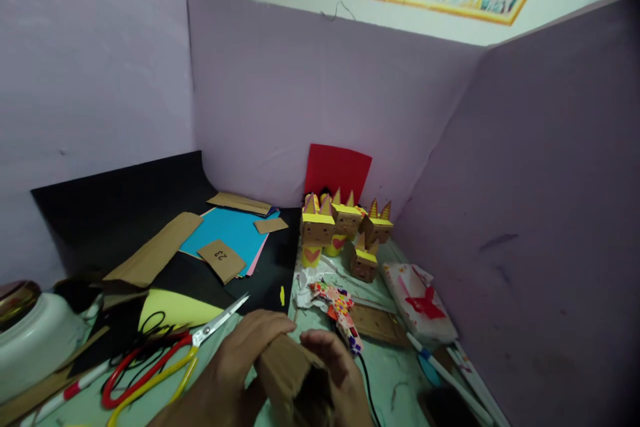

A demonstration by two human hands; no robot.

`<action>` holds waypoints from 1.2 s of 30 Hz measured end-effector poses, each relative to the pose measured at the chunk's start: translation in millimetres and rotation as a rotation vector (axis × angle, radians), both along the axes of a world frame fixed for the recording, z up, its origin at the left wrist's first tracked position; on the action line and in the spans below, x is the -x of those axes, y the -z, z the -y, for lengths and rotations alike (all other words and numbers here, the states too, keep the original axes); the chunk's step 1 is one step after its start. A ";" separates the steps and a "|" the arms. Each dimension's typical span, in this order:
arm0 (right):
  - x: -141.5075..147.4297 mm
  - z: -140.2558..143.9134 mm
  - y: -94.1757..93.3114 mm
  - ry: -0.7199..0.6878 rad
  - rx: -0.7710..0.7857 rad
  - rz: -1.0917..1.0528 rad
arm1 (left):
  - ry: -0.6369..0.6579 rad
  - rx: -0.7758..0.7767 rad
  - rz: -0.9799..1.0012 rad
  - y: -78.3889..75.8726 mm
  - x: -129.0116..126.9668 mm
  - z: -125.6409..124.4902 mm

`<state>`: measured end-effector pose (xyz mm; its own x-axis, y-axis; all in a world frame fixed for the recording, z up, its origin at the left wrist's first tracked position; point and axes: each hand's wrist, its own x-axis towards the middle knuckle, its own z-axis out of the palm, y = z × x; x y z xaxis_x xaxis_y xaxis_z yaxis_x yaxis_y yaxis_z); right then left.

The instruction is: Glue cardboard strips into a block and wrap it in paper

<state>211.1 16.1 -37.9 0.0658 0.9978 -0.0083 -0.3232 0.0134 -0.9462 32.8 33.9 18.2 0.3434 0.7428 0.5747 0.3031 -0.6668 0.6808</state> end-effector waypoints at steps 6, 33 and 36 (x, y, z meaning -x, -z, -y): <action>2.1 -2.3 3.1 0.101 0.030 -0.049 | -0.023 -0.189 -0.251 21.6 7.5 -18.3; 3.5 6.3 -27.3 -0.087 0.237 0.009 | -0.090 -0.405 -0.528 21.4 5.3 -24.1; -5.9 0.3 -21.9 -0.030 0.250 0.001 | -0.119 -0.398 -0.463 6.6 14.8 -23.7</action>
<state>217.0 15.8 -16.1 0.0361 0.9664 -0.2547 -0.3190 -0.2304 -0.9193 18.1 57.6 11.6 0.5509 0.5507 0.6271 0.5955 -0.7858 0.1670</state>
